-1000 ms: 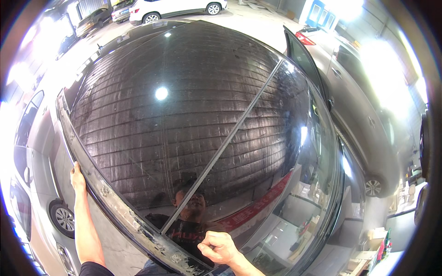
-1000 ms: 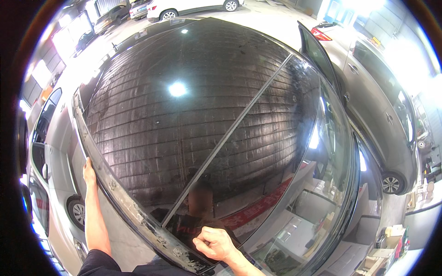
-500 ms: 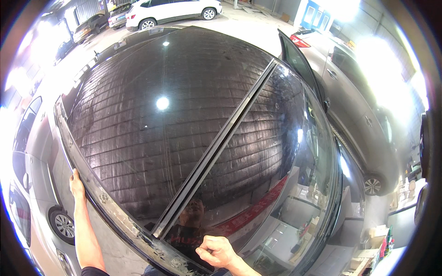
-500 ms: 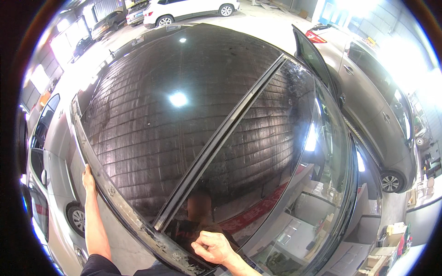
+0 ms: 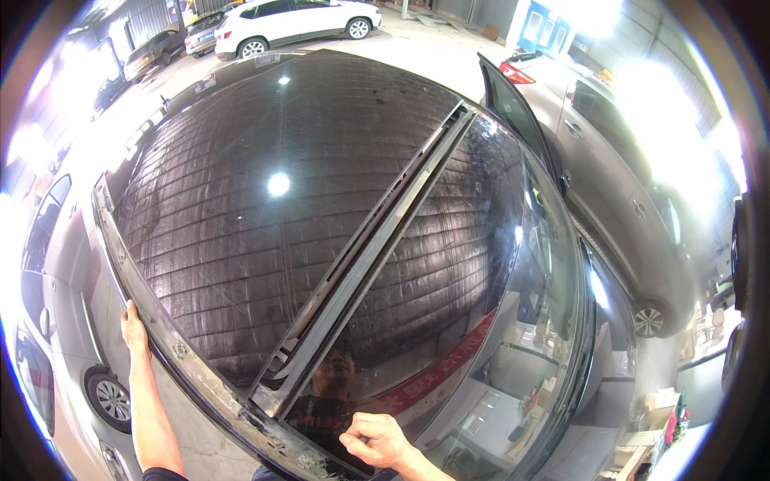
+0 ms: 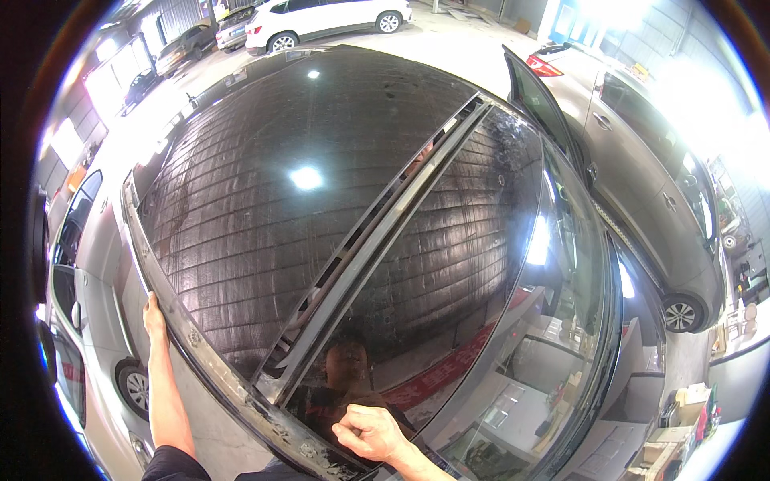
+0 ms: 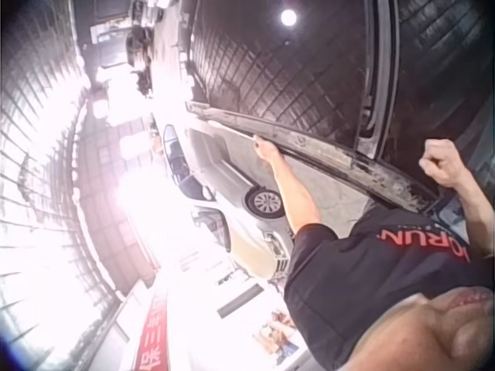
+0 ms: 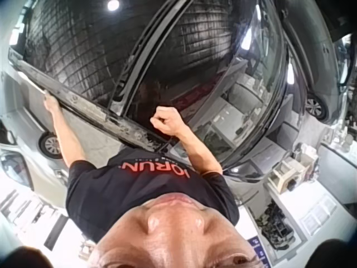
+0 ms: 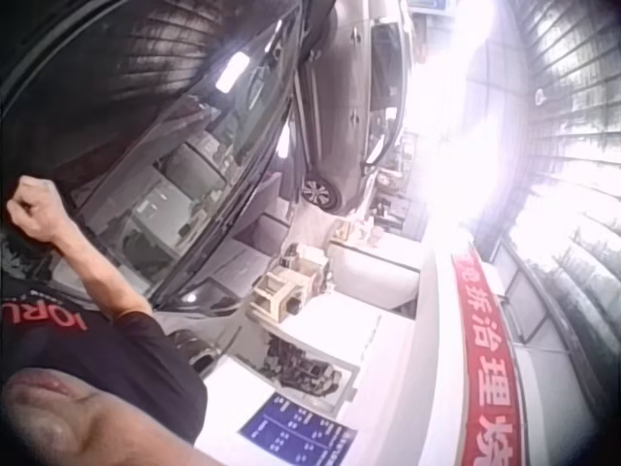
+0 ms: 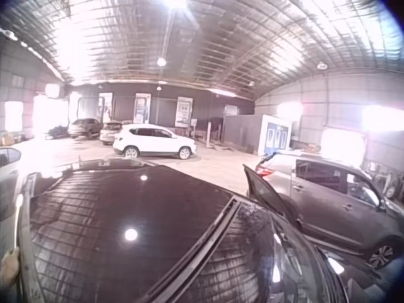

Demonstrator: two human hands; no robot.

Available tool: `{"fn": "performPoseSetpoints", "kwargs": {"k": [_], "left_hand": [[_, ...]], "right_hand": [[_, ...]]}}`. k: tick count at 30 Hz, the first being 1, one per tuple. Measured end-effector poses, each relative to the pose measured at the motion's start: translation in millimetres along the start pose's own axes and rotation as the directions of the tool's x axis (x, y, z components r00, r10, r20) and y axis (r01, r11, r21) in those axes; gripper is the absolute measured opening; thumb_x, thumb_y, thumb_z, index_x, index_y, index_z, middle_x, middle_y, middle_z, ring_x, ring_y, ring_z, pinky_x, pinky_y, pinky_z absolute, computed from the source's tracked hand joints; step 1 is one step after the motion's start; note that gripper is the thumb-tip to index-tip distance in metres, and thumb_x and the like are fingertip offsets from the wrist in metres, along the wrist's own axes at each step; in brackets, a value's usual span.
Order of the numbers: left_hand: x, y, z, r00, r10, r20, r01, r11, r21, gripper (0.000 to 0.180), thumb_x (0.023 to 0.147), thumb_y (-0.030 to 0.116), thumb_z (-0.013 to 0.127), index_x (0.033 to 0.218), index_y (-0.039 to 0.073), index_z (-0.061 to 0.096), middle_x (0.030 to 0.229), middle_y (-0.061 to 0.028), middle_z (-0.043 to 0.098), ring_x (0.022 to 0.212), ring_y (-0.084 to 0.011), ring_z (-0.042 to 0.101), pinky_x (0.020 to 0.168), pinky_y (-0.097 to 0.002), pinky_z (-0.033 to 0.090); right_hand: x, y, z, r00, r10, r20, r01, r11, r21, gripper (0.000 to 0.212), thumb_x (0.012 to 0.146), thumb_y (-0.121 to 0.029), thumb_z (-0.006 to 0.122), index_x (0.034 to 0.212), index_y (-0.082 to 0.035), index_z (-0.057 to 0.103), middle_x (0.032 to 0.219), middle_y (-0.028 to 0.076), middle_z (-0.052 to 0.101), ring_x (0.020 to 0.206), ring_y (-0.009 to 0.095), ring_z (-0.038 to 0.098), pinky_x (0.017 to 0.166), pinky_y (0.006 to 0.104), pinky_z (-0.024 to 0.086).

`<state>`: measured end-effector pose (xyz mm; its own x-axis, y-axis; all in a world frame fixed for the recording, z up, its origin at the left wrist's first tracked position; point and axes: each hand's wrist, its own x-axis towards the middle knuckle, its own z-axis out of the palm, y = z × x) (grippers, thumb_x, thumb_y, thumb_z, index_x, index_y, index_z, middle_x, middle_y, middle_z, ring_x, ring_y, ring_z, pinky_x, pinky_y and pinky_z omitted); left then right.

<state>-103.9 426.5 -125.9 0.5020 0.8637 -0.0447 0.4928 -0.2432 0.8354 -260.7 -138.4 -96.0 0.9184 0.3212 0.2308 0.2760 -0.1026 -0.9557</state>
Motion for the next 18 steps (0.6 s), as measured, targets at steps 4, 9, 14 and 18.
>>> {"fn": "performPoseSetpoints", "kwargs": {"k": [4,9,14,18], "left_hand": [[19.3,-19.2,-6.0,0.999,0.037,-0.017,-0.038,0.999,-0.034,0.076,0.097,0.06,0.055,0.139,-0.003,0.054,0.125,-0.0178,0.065,0.113,-0.0276,0.063,0.1,-0.0389,0.046],[21.5,-21.5,-4.8,0.999,0.031,-0.019,-0.031,0.999,-0.011,0.077,0.097,0.06,0.055,0.14,-0.004,0.052,0.127,-0.0184,0.065,0.114,-0.0278,0.062,0.101,-0.0385,0.046],[11.9,-12.5,-1.6,0.999,0.033,-0.018,-0.034,0.999,-0.03,0.076,0.098,0.059,0.054,0.139,-0.005,0.052,0.128,-0.0193,0.064,0.116,-0.0288,0.062,0.102,-0.0389,0.045],[7.4,-8.7,-2.3,0.999,0.04,-0.014,-0.04,0.999,-0.013,0.077,0.098,0.06,0.054,0.139,-0.005,0.053,0.128,-0.0195,0.064,0.115,-0.0288,0.062,0.102,-0.039,0.046]], "right_hand": [[1.0,-0.8,0.8,1.0,0.019,0.017,-0.02,1.0,0.018,0.016,0.083,-0.007,0.075,0.072,-0.003,0.063,0.065,0.007,0.055,0.053,0.023,0.056,0.049,0.0338,0.043],[1.8,-3.7,-0.7,1.0,-0.011,0.003,0.011,0.999,0.031,0.017,0.082,-0.005,0.075,0.071,-0.002,0.063,0.066,0.009,0.057,0.055,0.026,0.059,0.049,0.0359,0.045],[1.0,-6.2,-0.4,1.0,0.027,-0.011,-0.027,0.999,0.02,0.018,0.082,-0.011,0.072,0.069,-0.005,0.063,0.063,0.01,0.054,0.053,0.027,0.056,0.049,0.0373,0.041],[-0.4,-5.0,0.0,1.0,0.027,-0.014,-0.027,1.0,-0.004,0.018,0.082,-0.011,0.072,0.069,-0.004,0.063,0.064,0.01,0.055,0.054,0.027,0.056,0.049,0.0376,0.042]]}}
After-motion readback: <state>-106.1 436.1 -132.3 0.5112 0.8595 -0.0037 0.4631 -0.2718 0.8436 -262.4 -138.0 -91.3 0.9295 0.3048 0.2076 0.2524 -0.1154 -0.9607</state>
